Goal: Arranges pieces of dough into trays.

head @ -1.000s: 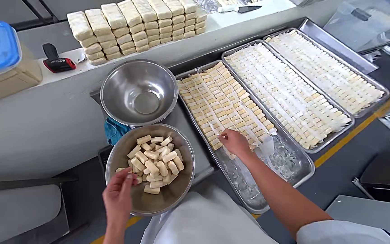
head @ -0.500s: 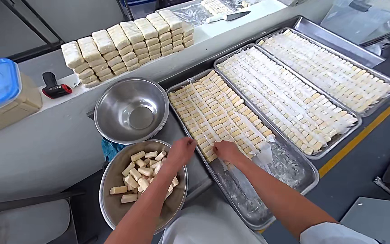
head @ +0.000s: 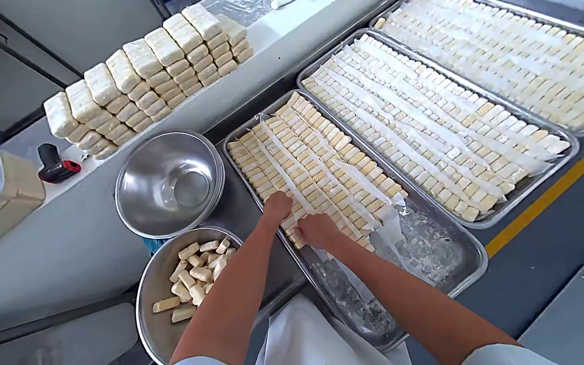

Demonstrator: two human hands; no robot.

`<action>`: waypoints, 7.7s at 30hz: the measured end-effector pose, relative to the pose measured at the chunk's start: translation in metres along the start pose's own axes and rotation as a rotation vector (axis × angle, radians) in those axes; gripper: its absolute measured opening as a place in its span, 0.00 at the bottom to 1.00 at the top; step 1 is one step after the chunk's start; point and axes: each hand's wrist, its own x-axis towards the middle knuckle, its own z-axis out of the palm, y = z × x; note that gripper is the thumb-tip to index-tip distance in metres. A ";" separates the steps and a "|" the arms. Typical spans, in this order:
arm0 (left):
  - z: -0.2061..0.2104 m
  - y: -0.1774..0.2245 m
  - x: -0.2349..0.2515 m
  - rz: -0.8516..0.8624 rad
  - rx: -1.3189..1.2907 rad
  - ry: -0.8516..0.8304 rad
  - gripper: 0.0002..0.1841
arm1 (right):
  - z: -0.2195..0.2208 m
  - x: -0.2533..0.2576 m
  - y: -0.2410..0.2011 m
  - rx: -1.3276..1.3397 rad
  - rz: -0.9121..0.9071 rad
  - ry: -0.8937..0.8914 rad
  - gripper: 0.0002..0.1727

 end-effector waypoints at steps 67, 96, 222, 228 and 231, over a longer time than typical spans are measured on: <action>0.063 -0.039 -0.054 -0.101 -0.655 0.358 0.43 | 0.021 -0.094 0.186 1.961 0.473 1.131 0.21; 0.063 -0.043 -0.058 -0.090 -0.663 0.347 0.44 | -0.029 -0.101 0.092 1.308 0.232 1.015 0.21; 0.062 -0.047 -0.047 0.019 -0.769 0.260 0.51 | 0.000 -0.065 0.127 0.510 0.812 0.297 0.44; 0.060 -0.047 -0.052 0.035 -0.726 0.270 0.49 | 0.011 -0.069 0.127 0.833 0.690 0.520 0.28; 0.065 -0.051 -0.048 0.087 -0.747 0.297 0.50 | 0.000 -0.080 0.111 0.689 0.648 0.516 0.20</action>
